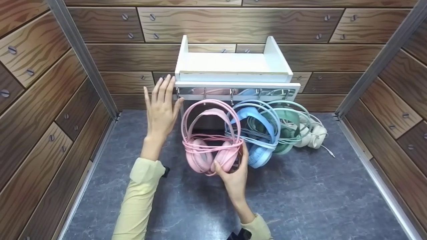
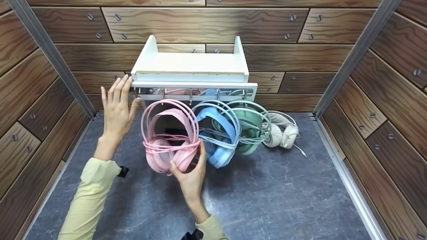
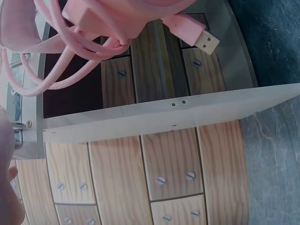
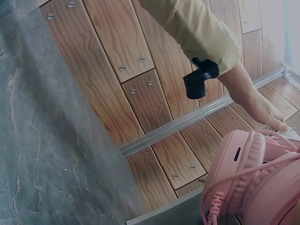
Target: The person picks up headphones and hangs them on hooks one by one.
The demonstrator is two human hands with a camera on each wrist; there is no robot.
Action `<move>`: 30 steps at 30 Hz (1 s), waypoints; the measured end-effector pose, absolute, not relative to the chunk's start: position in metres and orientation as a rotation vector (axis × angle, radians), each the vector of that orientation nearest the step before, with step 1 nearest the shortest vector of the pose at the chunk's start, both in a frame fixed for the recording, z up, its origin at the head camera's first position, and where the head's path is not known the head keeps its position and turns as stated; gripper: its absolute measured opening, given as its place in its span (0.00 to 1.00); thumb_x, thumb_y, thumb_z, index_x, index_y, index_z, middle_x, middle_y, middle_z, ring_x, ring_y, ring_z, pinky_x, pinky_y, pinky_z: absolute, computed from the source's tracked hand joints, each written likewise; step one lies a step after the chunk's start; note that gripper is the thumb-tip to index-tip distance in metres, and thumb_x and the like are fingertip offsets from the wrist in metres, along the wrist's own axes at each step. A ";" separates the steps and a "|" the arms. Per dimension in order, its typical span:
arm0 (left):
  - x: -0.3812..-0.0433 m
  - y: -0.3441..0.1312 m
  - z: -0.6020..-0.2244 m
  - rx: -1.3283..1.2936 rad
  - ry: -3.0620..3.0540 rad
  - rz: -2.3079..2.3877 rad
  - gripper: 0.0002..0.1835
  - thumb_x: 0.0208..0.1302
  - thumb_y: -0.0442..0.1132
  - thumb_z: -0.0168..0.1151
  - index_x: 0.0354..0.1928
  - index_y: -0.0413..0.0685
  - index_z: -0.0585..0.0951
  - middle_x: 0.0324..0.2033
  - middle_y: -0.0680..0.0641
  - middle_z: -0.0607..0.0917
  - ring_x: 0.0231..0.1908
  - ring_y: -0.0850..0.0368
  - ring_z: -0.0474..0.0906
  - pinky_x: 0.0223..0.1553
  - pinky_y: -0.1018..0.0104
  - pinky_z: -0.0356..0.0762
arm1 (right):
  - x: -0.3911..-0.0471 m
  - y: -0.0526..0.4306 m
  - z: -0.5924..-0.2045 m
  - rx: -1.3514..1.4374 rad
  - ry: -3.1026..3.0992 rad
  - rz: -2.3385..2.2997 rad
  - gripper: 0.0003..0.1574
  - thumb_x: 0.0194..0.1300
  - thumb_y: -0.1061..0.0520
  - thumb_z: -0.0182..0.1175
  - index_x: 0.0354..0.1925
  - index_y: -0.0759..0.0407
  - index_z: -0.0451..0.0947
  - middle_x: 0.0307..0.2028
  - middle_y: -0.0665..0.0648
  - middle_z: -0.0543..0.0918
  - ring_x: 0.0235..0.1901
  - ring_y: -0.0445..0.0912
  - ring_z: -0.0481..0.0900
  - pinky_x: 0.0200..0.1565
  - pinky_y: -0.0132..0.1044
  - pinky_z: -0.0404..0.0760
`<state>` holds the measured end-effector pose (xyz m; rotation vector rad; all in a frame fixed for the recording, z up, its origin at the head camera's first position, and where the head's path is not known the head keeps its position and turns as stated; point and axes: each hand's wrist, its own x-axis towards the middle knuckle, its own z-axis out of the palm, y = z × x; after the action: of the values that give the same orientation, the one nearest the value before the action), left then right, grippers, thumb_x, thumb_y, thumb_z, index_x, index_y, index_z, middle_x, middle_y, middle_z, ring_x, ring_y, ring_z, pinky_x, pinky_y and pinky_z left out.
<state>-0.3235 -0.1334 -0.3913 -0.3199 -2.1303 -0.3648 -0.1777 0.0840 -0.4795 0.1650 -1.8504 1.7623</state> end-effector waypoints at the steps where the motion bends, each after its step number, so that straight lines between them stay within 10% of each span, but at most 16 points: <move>1: -0.324 -0.133 -0.392 -0.319 -2.132 -0.363 0.32 0.65 0.57 0.47 0.69 0.57 0.58 0.68 0.56 0.60 0.67 0.54 0.54 0.68 0.45 0.29 | -0.181 0.084 -0.484 0.163 -1.853 1.761 0.63 0.41 0.62 0.74 0.69 0.58 0.50 0.65 0.55 0.62 0.62 0.48 0.63 0.60 0.26 0.64; 10: -0.324 -0.134 -0.391 -0.314 -2.122 -0.370 0.32 0.64 0.56 0.49 0.69 0.55 0.59 0.67 0.55 0.61 0.67 0.54 0.54 0.68 0.45 0.29 | -0.189 0.074 -0.496 0.148 -1.933 1.648 0.66 0.38 0.58 0.76 0.70 0.57 0.49 0.66 0.54 0.59 0.62 0.45 0.60 0.63 0.44 0.61; 19: -0.324 -0.131 -0.391 -0.312 -2.139 -0.365 0.32 0.65 0.56 0.48 0.69 0.56 0.58 0.68 0.56 0.59 0.68 0.55 0.52 0.68 0.46 0.29 | -0.194 0.066 -0.502 0.176 -1.938 1.530 0.69 0.34 0.57 0.78 0.69 0.59 0.49 0.67 0.57 0.57 0.64 0.46 0.57 0.65 0.28 0.53; 30: -0.325 -0.131 -0.393 -0.312 -2.137 -0.372 0.32 0.65 0.56 0.48 0.69 0.57 0.58 0.68 0.56 0.59 0.67 0.54 0.53 0.68 0.46 0.29 | -0.210 0.057 -0.526 0.099 -1.974 1.512 0.73 0.32 0.50 0.79 0.70 0.48 0.46 0.68 0.47 0.56 0.66 0.43 0.55 0.67 0.35 0.53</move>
<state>-0.3249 -0.1312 -0.3928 -0.3121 -2.1365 -0.3724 -0.2098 0.0573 -0.5257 0.0986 -1.9743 1.5123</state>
